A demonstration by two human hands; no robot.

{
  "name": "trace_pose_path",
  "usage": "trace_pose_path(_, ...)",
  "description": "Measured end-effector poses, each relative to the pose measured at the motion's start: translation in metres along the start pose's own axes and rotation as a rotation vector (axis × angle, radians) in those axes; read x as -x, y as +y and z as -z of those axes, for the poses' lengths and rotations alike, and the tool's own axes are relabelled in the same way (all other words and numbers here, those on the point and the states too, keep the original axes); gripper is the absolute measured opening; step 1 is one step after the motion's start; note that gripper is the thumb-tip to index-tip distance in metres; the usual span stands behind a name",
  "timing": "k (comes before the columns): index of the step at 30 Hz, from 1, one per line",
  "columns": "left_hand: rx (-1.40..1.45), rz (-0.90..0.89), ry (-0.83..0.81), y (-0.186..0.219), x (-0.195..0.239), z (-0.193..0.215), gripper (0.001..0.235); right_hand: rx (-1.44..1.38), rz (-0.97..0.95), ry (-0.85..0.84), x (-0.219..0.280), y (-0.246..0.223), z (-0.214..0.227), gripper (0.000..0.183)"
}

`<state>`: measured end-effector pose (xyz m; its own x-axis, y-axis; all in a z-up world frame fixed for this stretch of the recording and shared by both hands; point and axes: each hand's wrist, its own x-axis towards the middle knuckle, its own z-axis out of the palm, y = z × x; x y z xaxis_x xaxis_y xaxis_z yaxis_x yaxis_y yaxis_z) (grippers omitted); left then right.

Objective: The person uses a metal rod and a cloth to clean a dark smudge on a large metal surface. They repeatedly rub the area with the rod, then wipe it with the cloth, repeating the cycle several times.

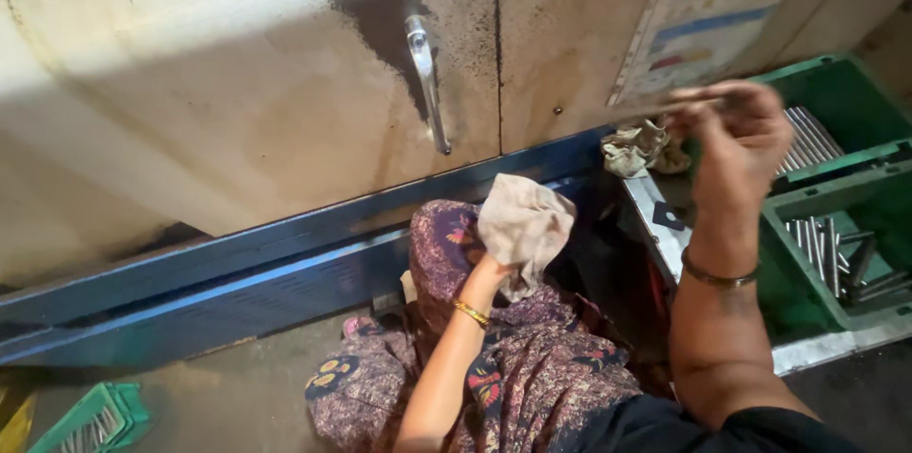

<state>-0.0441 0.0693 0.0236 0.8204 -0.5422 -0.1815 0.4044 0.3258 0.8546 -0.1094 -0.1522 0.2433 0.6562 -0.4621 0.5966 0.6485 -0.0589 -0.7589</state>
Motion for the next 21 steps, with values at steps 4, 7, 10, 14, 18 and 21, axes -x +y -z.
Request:
trace_pose_path(4,0.229,0.024,0.055,0.017,0.007,0.005,0.047,0.041,0.183,0.002,0.025,0.000,-0.015,0.019)
trace_pose_path(7,0.371,0.013,0.112,0.022,0.007,-0.001,0.046,0.117,0.190,-0.088,0.071,0.024,-0.041,0.021)
trace_pose_path(10,0.498,-0.040,0.196,0.031,0.010,-0.003,0.045,0.311,0.229,-0.452,0.111,0.034,-0.051,0.022)
trace_pose_path(14,0.602,-0.123,0.277,0.042,0.027,0.000,0.044,0.345,0.141,-0.777,0.128,0.035,-0.056,0.022)
trace_pose_path(18,0.586,-0.244,0.249,0.056,0.047,-0.001,0.042,0.280,0.142,-0.958,0.116,0.025,-0.055,0.024)
trace_pose_path(21,0.619,-0.153,0.400,0.067,0.051,-0.007,0.038,0.280,0.033,-0.998,0.106,0.019,-0.055,0.020)
